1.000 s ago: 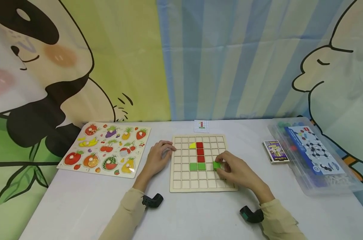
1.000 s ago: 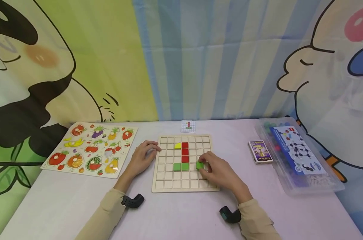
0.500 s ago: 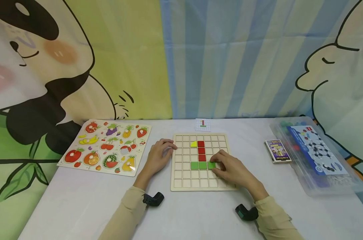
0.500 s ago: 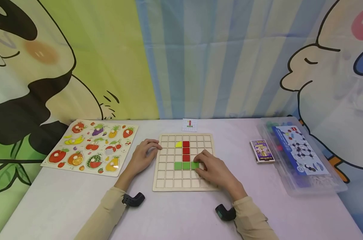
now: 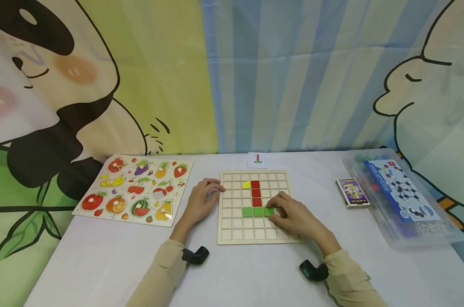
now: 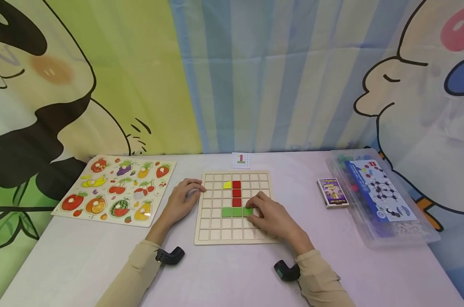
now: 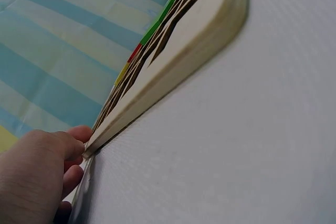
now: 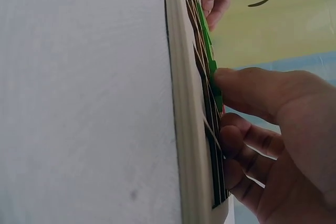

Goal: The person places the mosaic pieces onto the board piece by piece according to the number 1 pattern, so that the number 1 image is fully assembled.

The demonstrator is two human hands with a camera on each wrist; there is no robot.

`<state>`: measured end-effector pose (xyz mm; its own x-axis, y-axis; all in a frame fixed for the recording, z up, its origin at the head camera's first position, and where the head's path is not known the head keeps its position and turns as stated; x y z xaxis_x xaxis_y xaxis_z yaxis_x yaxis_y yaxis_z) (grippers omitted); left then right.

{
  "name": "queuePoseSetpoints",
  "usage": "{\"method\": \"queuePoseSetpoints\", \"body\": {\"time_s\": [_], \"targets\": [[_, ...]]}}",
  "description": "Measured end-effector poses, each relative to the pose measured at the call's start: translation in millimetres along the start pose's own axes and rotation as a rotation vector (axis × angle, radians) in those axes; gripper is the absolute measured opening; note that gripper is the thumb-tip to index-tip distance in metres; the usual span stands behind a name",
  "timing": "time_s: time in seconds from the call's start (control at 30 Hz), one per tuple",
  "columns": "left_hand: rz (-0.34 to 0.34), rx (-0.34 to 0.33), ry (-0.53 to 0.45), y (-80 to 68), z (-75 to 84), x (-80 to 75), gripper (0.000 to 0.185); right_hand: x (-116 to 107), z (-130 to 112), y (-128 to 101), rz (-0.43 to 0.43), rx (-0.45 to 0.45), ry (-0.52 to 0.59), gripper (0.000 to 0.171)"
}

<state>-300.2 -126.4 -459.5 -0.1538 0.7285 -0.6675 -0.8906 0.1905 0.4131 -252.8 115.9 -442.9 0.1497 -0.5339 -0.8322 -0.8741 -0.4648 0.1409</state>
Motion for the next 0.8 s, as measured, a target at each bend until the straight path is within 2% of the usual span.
{"method": "queuePoseSetpoints", "body": {"time_s": [0.33, 0.6, 0.7, 0.8], "targets": [[0.000, -0.010, -0.017, 1.6, -4.3, 2.2, 0.015, -0.6, -0.7, 1.6, 0.000, -0.014, -0.011, 0.021], [-0.035, -0.011, -0.018, 3.0, -1.1, 1.7, 0.017, -10.9, 8.4, -1.5, 0.006, 0.005, 0.101, 0.019], [-0.030, -0.032, 0.061, 3.1, 2.8, -4.8, 0.021, -17.0, 14.0, -1.1, 0.027, 0.002, 0.096, 0.022], [-0.004, -0.052, 0.207, 3.5, 8.8, -13.7, 0.026, -26.7, 19.8, -0.3, 0.068, 0.000, 0.065, 0.025]]}}
Point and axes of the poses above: each hand's wrist, its own y-axis towards the middle knuckle, its own x-axis out of the palm, z = x × y, the point moved 9 cm from there along y, towards the middle knuckle, and after that the axes turned 3 degrees about z, right-handed, at the moved point
